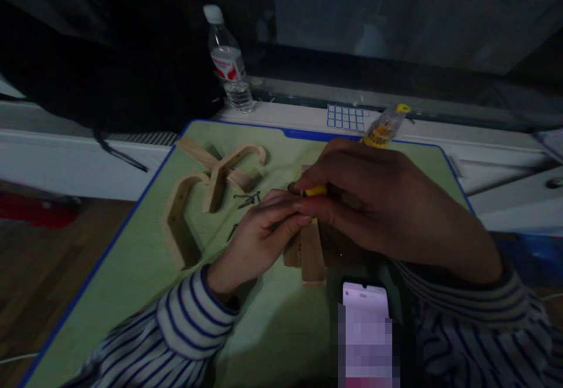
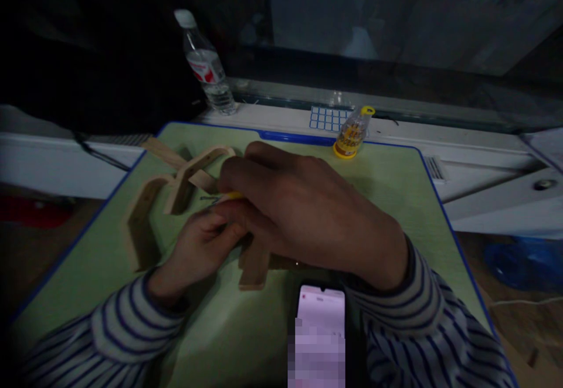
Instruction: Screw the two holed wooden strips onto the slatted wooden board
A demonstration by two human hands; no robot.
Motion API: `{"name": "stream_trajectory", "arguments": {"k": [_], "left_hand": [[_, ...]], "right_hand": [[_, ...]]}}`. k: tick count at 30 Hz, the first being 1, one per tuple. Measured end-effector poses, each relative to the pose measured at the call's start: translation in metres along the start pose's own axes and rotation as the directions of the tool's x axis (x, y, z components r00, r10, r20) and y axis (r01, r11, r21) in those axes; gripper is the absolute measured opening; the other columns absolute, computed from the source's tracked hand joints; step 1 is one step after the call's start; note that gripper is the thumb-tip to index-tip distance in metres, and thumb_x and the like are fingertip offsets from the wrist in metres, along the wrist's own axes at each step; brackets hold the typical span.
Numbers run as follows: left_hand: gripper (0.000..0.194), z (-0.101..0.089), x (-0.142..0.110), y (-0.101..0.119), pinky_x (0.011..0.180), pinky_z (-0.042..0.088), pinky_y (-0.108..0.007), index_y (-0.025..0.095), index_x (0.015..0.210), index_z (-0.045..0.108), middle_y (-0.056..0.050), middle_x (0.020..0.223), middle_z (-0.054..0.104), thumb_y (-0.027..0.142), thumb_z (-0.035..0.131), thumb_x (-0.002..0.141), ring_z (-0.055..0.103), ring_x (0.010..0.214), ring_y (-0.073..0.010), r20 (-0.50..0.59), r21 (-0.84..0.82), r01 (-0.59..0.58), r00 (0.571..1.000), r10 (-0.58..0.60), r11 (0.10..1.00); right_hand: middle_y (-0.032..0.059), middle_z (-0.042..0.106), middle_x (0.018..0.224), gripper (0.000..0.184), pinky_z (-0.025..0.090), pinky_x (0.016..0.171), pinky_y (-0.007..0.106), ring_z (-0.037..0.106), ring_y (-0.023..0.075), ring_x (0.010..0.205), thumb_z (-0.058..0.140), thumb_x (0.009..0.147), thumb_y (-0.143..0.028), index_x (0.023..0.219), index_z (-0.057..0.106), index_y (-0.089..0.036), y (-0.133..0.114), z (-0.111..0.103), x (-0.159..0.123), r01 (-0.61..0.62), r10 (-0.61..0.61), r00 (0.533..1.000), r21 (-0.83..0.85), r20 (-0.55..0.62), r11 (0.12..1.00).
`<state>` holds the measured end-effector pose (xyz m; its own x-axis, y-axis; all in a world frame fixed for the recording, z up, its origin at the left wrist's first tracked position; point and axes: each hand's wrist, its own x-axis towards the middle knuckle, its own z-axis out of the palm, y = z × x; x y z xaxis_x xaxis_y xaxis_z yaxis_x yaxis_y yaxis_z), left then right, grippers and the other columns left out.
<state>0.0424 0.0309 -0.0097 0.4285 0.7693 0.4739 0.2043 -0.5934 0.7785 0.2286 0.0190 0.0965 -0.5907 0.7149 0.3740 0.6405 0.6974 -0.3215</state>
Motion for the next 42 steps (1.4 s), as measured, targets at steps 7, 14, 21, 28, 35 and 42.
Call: {"name": "stream_trajectory", "arguments": {"k": [7, 14, 21, 28, 35, 42], "left_hand": [[0.015, 0.0019, 0.0014, 0.0038, 0.074, 0.052, -0.029, 0.020, 0.093, 0.069, -0.002, 0.087, 0.071, 0.027, 0.070, 0.080, 0.064, 0.080, -0.0152, -0.129, 0.110, -0.047, 0.990, 0.062, 0.993], [0.014, 0.0008, 0.0032, 0.0051, 0.071, 0.053, -0.027, 0.021, 0.090, 0.071, 0.000, 0.082, 0.071, 0.029, 0.071, 0.079, 0.065, 0.078, -0.0149, -0.112, 0.111, -0.033, 0.993, 0.045, 0.993], [0.017, -0.0034, 0.0026, -0.0005, 0.073, 0.054, -0.028, 0.024, 0.097, 0.072, -0.002, 0.084, 0.072, 0.032, 0.060, 0.088, 0.065, 0.083, -0.0158, 0.004, 0.017, 0.006, 1.000, -0.006, 1.000], [0.020, -0.0045, 0.0022, -0.0019, 0.077, 0.053, -0.030, 0.027, 0.106, 0.070, -0.002, 0.088, 0.072, 0.028, 0.058, 0.090, 0.065, 0.085, -0.0160, 0.070, -0.053, 0.014, 0.998, -0.010, 0.999], [0.017, 0.0013, 0.0017, 0.0040, 0.075, 0.053, -0.029, 0.021, 0.095, 0.071, -0.003, 0.090, 0.071, 0.029, 0.071, 0.079, 0.064, 0.083, -0.0164, -0.111, 0.014, -0.009, 0.994, 0.011, 1.000], [0.009, -0.0030, 0.0042, 0.0050, 0.070, 0.054, -0.028, 0.022, 0.083, 0.072, -0.001, 0.078, 0.071, 0.030, 0.067, 0.082, 0.065, 0.079, -0.0168, -0.053, 0.025, 0.017, 0.998, -0.016, 1.000]], "right_hand": [[0.0049, 0.067, 0.102, 0.020, 0.051, 0.081, 0.031, 0.063, 0.0187, 0.097, 0.053, 0.092, -0.028, 0.107, 0.061, -0.019, -0.0025, -0.0021, -0.0015, 0.039, -0.039, 0.999, 0.056, 0.006, 0.998], [0.0024, 0.069, 0.107, 0.019, 0.049, 0.084, 0.028, 0.064, 0.0156, 0.100, 0.050, 0.091, -0.017, 0.102, 0.065, -0.021, -0.0028, -0.0081, -0.0023, 0.044, -0.052, 0.996, 0.118, 0.071, 0.992], [0.0002, 0.068, 0.093, 0.019, 0.049, 0.073, 0.026, 0.066, 0.0147, 0.086, 0.050, 0.093, -0.032, 0.101, 0.063, -0.021, -0.0020, -0.0027, 0.0002, -0.022, 0.020, 0.999, 0.067, 0.036, 0.998], [0.0018, 0.066, 0.089, 0.018, 0.049, 0.068, 0.027, 0.064, 0.0160, 0.081, 0.051, 0.093, -0.035, 0.095, 0.061, -0.021, -0.0042, -0.0016, 0.0001, -0.061, 0.060, 0.998, 0.051, 0.015, 0.997], [0.0048, 0.068, 0.097, 0.020, 0.051, 0.076, 0.029, 0.065, 0.0166, 0.091, 0.053, 0.092, -0.029, 0.107, 0.062, -0.019, -0.0029, -0.0024, 0.0005, -0.016, 0.014, 1.000, 0.098, 0.021, 0.995], [0.0016, 0.069, 0.113, 0.025, 0.051, 0.085, 0.028, 0.066, 0.0156, 0.101, 0.050, 0.093, -0.021, 0.115, 0.061, -0.024, -0.0021, -0.0074, -0.0025, 0.012, -0.025, 0.994, 0.119, 0.103, 0.993]]}}
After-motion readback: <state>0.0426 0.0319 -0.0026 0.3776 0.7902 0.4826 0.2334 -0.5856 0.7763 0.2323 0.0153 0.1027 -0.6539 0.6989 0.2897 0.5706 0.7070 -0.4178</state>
